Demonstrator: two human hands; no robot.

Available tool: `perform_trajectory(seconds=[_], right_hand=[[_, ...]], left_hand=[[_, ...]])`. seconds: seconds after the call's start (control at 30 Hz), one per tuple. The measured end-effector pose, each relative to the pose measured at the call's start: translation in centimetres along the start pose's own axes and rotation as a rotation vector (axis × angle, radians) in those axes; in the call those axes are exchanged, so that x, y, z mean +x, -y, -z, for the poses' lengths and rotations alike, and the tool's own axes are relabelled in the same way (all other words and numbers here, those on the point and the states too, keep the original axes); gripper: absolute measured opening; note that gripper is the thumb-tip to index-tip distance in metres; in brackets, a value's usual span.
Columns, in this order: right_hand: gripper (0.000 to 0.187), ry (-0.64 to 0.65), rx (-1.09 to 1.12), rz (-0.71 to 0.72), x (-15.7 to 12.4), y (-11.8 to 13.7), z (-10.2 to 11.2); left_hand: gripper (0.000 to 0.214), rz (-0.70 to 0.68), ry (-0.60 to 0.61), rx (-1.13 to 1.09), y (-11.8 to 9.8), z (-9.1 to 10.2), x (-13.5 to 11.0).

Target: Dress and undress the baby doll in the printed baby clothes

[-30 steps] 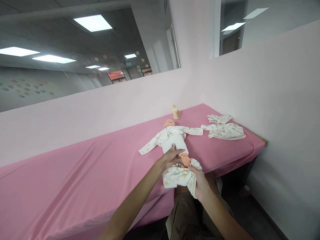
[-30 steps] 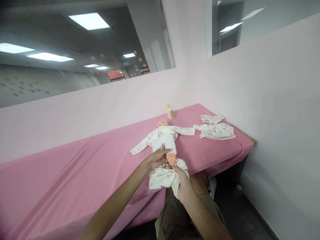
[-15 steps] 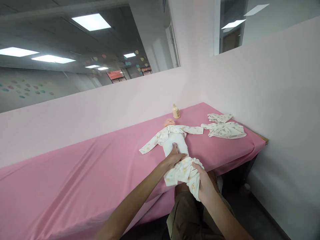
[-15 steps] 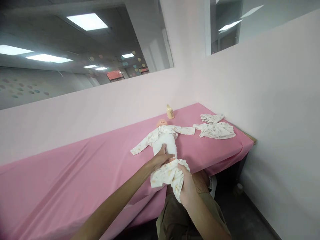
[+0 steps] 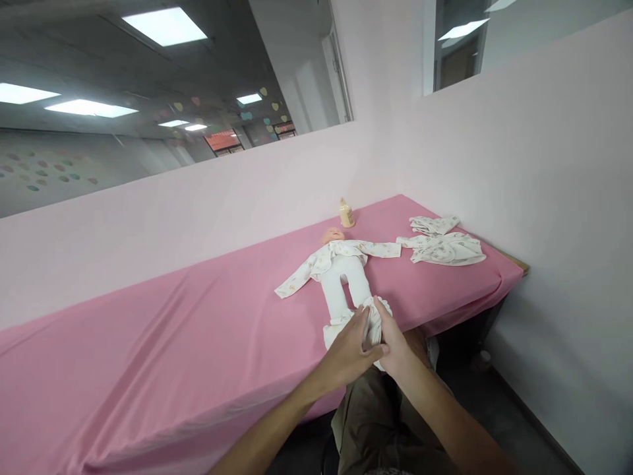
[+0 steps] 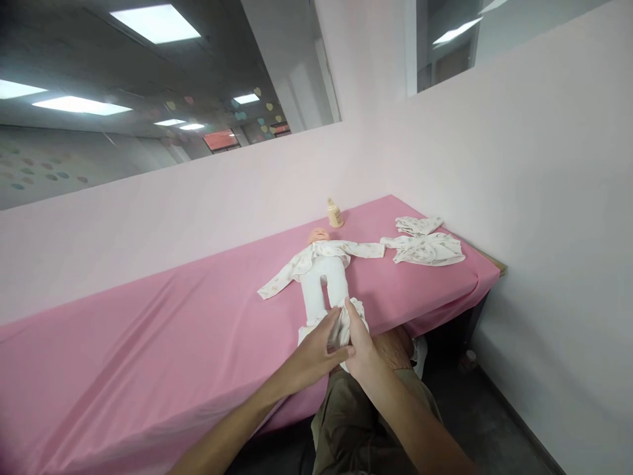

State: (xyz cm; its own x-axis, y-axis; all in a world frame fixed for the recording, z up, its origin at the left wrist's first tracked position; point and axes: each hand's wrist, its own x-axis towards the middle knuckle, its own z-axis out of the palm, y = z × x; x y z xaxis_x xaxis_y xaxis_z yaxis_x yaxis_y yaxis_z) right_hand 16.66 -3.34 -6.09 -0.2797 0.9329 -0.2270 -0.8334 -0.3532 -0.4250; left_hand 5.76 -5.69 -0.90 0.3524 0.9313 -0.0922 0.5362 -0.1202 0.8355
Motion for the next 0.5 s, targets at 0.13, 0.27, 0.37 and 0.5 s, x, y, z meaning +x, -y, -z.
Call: perform_trajectory(seconds=[0.13,0.27,0.37,0.5], right_hand=[[0.033,-0.058,0.088,-0.086,-0.4,0.1,-0.5],[0.029,-0.027,0.086,-0.029,0.4,-0.4,-0.1],[0.029,-0.082,0.035,0.034,1.2,-0.9,0.4],[0.035,-0.095,-0.031,0.083,1.6,-1.1,0.2]], left_hand=[[0.068,-0.029,-0.071,0.206,0.7,-1.0,-0.1],[0.053,-0.079,-0.103,0.513,1.3,-1.6,1.1],[0.037,-0.13,-0.066,0.828,1.8,-1.8,1.9],[0.026,-0.199,-0.012,1.074,2.5,-1.3,2.8]])
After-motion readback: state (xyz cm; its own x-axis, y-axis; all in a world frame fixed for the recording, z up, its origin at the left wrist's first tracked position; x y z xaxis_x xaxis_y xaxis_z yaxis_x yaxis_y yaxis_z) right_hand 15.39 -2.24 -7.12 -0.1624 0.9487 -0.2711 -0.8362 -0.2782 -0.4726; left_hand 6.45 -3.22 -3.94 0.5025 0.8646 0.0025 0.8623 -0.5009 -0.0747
